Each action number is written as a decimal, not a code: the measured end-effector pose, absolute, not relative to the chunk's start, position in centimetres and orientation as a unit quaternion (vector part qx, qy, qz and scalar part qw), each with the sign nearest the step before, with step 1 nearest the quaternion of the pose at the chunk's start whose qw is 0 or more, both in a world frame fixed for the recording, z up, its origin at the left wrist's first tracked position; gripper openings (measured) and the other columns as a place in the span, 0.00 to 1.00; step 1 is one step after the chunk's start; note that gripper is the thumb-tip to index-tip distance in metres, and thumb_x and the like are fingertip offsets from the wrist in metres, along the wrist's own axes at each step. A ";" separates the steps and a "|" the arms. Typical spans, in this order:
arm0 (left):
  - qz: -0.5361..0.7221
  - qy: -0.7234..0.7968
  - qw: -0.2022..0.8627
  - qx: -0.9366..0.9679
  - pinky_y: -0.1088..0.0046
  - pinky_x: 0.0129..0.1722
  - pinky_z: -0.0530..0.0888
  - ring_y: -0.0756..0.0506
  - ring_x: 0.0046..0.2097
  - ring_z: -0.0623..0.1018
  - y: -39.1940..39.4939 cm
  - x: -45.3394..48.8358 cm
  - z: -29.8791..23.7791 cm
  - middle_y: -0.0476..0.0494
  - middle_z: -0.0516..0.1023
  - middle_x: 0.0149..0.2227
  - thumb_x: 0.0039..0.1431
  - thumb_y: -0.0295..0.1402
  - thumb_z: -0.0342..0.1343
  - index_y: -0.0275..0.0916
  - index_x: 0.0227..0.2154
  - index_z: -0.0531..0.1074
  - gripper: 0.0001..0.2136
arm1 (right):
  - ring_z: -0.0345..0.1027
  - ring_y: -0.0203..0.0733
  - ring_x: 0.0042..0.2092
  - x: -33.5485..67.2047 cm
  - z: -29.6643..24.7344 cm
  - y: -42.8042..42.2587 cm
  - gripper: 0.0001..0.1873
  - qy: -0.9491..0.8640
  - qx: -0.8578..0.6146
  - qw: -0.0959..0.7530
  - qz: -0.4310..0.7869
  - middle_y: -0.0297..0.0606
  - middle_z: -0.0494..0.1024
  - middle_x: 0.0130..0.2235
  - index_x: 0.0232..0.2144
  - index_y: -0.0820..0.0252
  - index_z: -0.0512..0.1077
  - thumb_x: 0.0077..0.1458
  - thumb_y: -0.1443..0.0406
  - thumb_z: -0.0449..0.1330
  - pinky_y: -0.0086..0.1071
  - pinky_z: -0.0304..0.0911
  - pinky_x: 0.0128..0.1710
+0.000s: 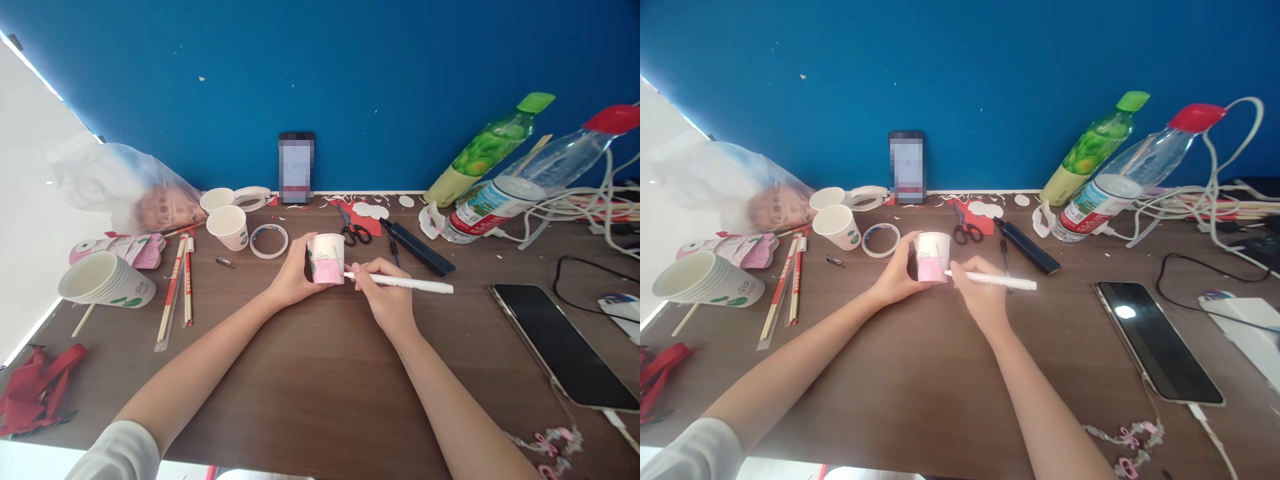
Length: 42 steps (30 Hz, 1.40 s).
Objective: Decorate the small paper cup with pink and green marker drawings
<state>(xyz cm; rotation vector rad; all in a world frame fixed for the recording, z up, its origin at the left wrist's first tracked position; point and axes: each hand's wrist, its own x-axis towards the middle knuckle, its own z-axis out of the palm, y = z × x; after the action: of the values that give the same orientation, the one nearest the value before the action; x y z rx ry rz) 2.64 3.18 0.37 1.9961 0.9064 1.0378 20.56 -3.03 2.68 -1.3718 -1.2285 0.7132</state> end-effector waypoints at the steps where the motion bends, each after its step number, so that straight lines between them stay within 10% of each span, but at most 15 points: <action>1: 0.401 0.350 0.350 0.771 0.53 0.62 0.63 0.34 0.62 0.64 3.2 2.6 0.4 0.33 0.60 0.60 0.43 0.36 0.70 0.41 0.59 0.51 0.42 | 0.65 0.38 0.25 20.6 2.6 -3.0 0.19 -0.520 -0.571 0.554 0.310 0.32 0.72 0.19 0.15 0.56 0.68 0.51 0.55 0.64 0.35 0.64 0.31; 42: 0.395 0.350 0.350 0.774 0.53 0.62 0.62 0.34 0.62 0.63 3.2 2.6 0.2 0.33 0.58 0.61 0.43 0.36 0.70 0.41 0.59 0.51 0.43 | 0.64 0.37 0.24 21.0 0.8 -2.3 0.20 -0.495 -0.535 0.572 0.377 0.30 0.68 0.16 0.14 0.55 0.63 0.50 0.55 0.63 0.35 0.67 0.32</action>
<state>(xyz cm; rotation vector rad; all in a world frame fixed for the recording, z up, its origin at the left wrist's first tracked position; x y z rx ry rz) 2.63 3.20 0.24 2.0063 0.9056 1.0234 21.01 -2.31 0.81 -1.2533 -1.1596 0.8834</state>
